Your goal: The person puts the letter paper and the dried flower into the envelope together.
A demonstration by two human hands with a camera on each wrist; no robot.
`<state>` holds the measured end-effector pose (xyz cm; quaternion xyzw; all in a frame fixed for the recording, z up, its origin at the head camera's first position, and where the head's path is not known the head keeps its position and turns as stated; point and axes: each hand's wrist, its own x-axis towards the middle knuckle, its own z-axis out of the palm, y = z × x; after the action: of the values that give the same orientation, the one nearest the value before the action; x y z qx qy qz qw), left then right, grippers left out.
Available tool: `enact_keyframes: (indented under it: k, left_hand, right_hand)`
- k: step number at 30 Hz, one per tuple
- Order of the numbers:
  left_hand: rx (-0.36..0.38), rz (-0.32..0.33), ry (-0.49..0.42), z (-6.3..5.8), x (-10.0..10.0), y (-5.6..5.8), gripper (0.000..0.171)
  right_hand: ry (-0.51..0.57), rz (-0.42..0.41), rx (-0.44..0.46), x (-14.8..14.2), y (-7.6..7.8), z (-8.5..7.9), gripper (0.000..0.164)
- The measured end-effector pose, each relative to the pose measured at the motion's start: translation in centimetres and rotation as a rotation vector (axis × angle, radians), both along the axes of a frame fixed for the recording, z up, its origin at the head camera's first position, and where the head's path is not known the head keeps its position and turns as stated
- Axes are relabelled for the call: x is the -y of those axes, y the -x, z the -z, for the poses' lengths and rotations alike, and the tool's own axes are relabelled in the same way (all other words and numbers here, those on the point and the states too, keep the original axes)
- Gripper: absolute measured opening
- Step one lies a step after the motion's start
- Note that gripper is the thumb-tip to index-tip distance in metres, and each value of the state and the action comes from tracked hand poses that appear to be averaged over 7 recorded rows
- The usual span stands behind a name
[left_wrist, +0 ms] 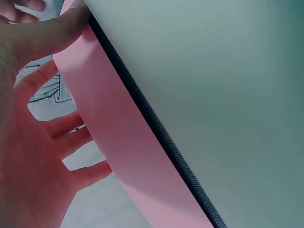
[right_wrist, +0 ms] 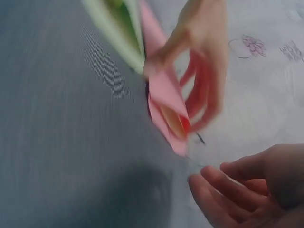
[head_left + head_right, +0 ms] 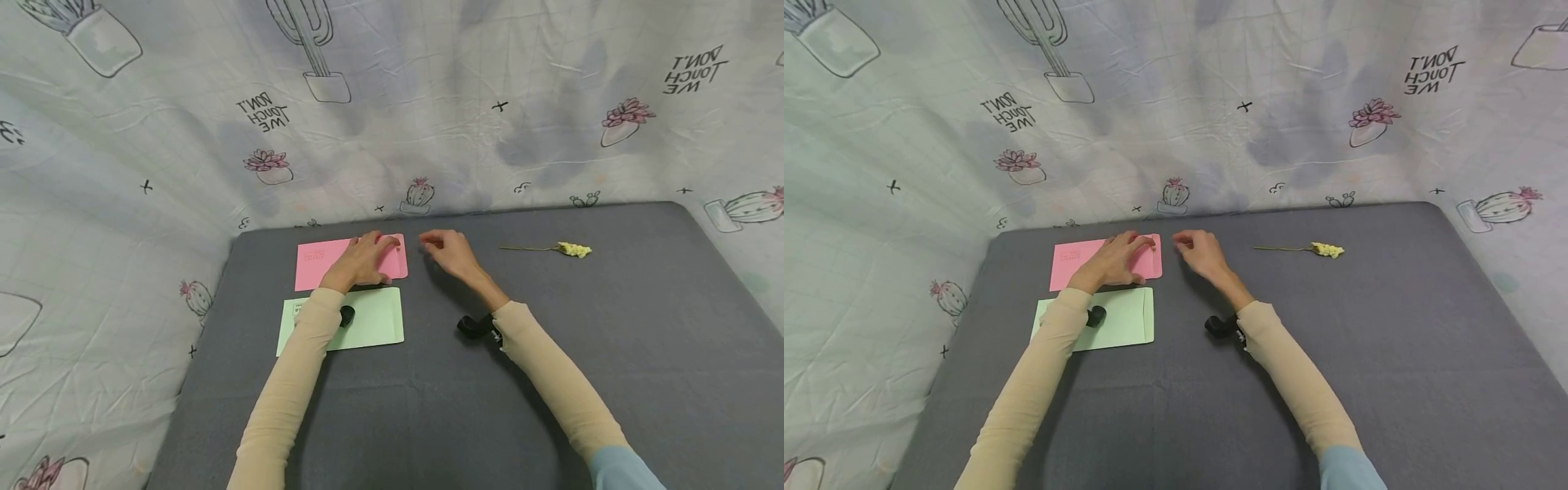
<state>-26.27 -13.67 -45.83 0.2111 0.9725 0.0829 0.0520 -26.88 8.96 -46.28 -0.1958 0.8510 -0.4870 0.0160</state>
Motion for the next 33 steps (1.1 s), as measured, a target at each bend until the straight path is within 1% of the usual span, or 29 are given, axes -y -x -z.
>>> enact_keyframes:
  k: [2, 4, 7, 11, 14, 19, 21, 25, 28, 30, 33]
  left_hand:
    - [0.003, 0.003, -0.005, 0.0, 0.0, 0.0, 0.078]
    - [0.003, 0.005, -0.006, -0.1, 0.1, 0.0, 0.077]
    - [-0.001, 0.004, -0.011, -0.2, 0.1, 0.0, 0.076]
    - [-0.002, 0.004, -0.016, -0.2, 0.1, -0.1, 0.076]
    - [0.001, 0.007, -0.014, -0.3, 0.0, -0.1, 0.076]
    - [0.003, 0.001, -0.002, -0.2, 0.0, -0.2, 0.076]
    - [0.002, 0.0, 0.005, -0.2, 0.0, -0.2, 0.077]
    - [0.0, -0.001, 0.013, -0.2, 0.0, -0.2, 0.076]
    - [0.003, -0.004, 0.016, -0.2, -0.1, -0.2, 0.077]
    - [0.005, -0.008, 0.016, -0.3, -0.1, -0.3, 0.077]
    - [0.005, -0.011, 0.017, -0.3, -0.1, -0.2, 0.079]
  right_hand:
    - [-0.12, 0.009, -0.134, -1.2, -0.2, -0.7, 0.026]
    - [-0.187, -0.002, -0.203, -2.5, -0.1, -1.2, 0.027]
    - [-0.274, -0.033, -0.227, -4.7, 0.3, -1.7, 0.03]
    - [-0.421, -0.031, -0.255, -8.3, 1.0, -2.0, 0.035]
    - [-0.536, 0.013, -0.292, -11.1, 1.1, -2.0, 0.038]
    - [-0.684, 0.099, -0.367, -15.2, 0.5, -1.6, 0.045]
    - [-0.704, 0.109, -0.362, -16.8, 0.1, -1.5, 0.048]
    - [-0.706, 0.113, -0.262, -19.7, -0.6, -1.3, 0.053]
    - [-0.707, 0.143, -0.197, -21.6, -1.1, -1.0, 0.06]
    - [-0.711, 0.171, -0.186, -22.6, -1.3, -0.7, 0.064]
    - [-0.694, 0.208, -0.199, -23.7, -1.7, -0.3, 0.067]
